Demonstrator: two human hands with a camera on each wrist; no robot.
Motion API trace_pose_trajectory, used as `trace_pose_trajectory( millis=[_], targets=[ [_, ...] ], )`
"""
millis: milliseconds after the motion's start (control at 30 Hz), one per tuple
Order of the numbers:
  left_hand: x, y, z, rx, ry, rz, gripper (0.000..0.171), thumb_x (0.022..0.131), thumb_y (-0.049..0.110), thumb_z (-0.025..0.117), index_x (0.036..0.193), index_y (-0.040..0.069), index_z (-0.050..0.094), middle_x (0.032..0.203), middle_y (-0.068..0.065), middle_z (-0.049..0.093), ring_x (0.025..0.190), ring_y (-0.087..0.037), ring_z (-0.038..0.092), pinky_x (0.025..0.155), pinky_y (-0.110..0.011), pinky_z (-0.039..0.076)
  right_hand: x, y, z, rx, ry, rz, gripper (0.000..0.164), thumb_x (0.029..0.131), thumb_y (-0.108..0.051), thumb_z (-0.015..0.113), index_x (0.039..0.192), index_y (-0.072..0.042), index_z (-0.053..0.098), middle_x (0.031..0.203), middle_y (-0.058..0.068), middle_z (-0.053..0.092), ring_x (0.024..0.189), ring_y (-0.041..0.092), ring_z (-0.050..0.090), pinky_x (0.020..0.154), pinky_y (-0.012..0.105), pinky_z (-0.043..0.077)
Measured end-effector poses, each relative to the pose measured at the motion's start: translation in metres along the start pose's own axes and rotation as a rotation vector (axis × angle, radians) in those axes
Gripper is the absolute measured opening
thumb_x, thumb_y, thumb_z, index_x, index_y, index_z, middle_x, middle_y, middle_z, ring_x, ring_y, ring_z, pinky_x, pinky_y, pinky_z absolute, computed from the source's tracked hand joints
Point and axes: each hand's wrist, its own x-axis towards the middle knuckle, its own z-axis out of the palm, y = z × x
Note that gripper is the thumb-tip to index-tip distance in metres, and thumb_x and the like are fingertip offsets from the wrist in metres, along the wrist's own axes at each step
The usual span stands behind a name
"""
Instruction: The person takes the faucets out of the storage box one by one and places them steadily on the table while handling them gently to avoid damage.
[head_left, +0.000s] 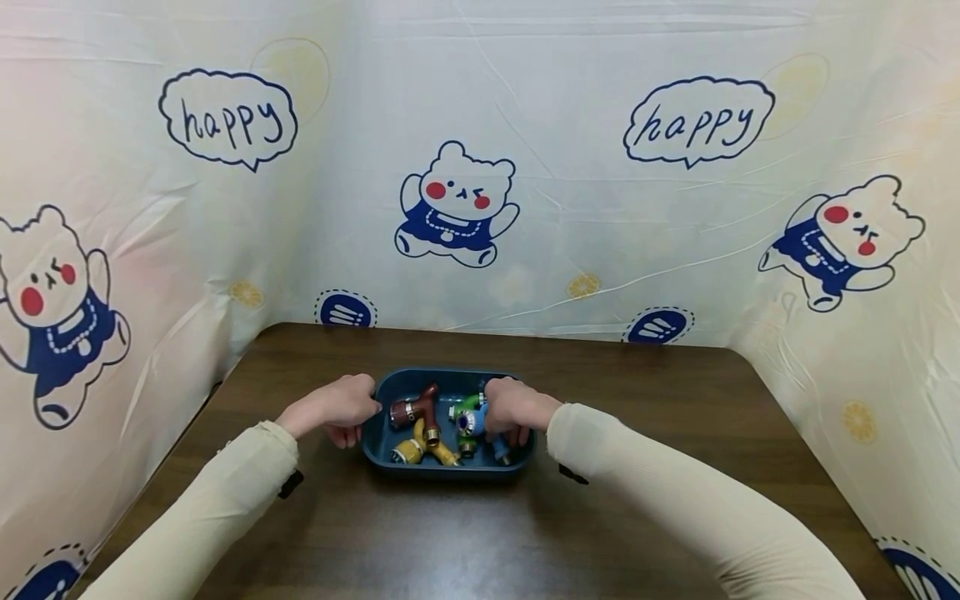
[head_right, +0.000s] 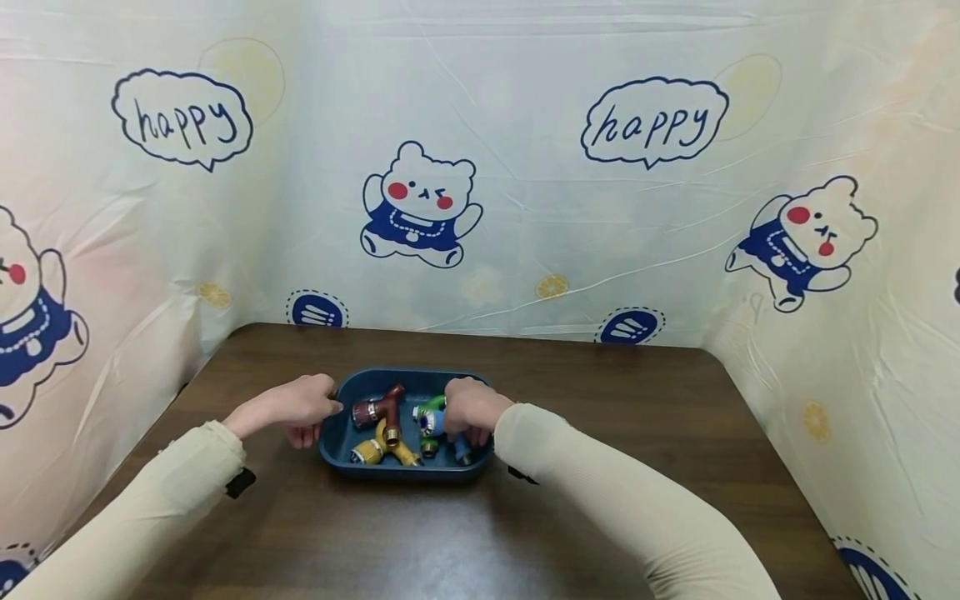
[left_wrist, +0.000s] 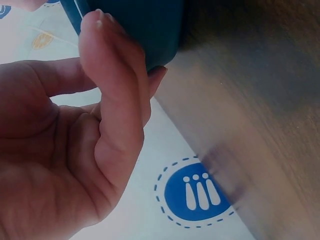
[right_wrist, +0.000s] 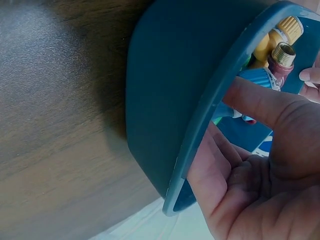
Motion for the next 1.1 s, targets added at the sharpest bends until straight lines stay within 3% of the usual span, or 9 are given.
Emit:
trace_pose_trajectory(
  millis=[433,700,1100],
  targets=[
    [0.0005,-0.0013,0.0015,-0.004,0.007,0.001,0.018,0.11,0.01,0.05,0.103,-0.004,0.059,0.07,-0.013,0.067,0.05,-0.017,0.065,0.05,-0.03,0.06,-0.003,0.0008,0.0007,0.006,0.02,-0.015,0.017,0.092,-0.011,0.082,0.09,-0.006,0.066,0.075,0.014,0.069,0.062,0.024,0.073,0.057,0.034,0.063],
    [0.0012,-0.0013,0.0002,-0.014,0.005,0.007,0.016,0.108,0.009,0.051,0.106,-0.005,0.058,0.07,-0.013,0.067,0.051,-0.018,0.065,0.051,-0.031,0.06,-0.0032,0.0011,-0.0021,0.001,0.04,-0.027,0.018,0.09,-0.011,0.083,0.083,-0.006,0.067,0.072,0.014,0.072,0.059,0.024,0.073,0.052,0.033,0.061],
    [-0.0007,0.0003,0.0012,-0.016,0.011,0.013,0.016,0.108,0.008,0.05,0.106,-0.006,0.058,0.069,-0.013,0.067,0.049,-0.017,0.064,0.05,-0.03,0.06,-0.0063,0.0019,-0.0019,-0.014,0.059,-0.034,0.021,0.089,-0.015,0.085,0.091,-0.005,0.066,0.069,0.012,0.069,0.053,0.021,0.07,0.048,0.03,0.059]
  ],
)
